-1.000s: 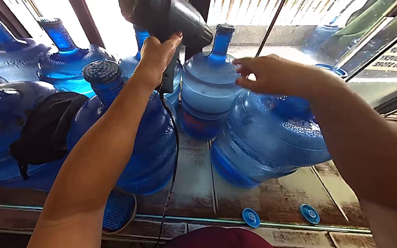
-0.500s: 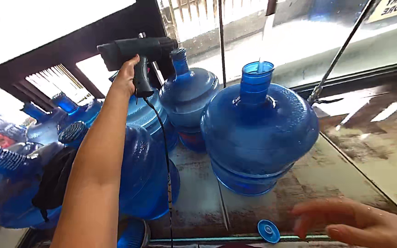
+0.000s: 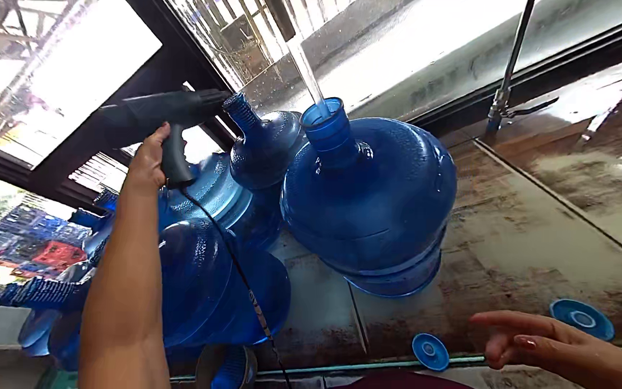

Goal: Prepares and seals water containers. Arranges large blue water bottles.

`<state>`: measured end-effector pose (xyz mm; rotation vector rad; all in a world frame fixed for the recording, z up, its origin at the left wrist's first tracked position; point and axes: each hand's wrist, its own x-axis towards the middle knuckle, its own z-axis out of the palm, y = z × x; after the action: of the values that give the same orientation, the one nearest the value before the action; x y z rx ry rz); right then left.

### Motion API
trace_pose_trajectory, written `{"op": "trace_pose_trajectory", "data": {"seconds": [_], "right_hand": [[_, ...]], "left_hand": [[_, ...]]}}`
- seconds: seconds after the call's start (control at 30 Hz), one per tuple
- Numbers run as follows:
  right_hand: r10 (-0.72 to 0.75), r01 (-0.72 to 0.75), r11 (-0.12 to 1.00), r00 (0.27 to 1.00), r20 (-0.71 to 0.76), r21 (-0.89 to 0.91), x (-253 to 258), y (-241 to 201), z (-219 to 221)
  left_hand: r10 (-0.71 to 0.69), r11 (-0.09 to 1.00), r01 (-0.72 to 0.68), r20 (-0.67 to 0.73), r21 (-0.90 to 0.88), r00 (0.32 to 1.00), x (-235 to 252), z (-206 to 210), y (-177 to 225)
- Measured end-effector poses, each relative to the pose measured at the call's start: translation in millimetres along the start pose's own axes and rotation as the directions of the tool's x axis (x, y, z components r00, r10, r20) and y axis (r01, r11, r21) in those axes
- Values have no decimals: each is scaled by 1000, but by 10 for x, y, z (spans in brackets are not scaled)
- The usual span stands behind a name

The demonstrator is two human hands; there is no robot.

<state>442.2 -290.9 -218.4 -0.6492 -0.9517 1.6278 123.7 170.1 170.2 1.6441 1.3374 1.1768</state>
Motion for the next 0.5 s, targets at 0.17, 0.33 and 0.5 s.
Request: {"op": "trace_pose_trajectory", "data": {"seconds": [0.17, 0.33, 0.5], "right_hand": [[42, -42, 999, 999, -26, 12, 18, 54, -135], [62, -63, 997, 997, 45, 34, 206, 95, -121], [110, -111, 994, 992, 57, 18, 212, 133, -43]], "left_hand": [[318, 880, -287, -19, 379, 948, -720, -452, 346], [527, 618, -480, 125, 623, 841, -1073, -344, 500], [581, 351, -543, 277, 763, 765, -1187, 126, 539]]}}
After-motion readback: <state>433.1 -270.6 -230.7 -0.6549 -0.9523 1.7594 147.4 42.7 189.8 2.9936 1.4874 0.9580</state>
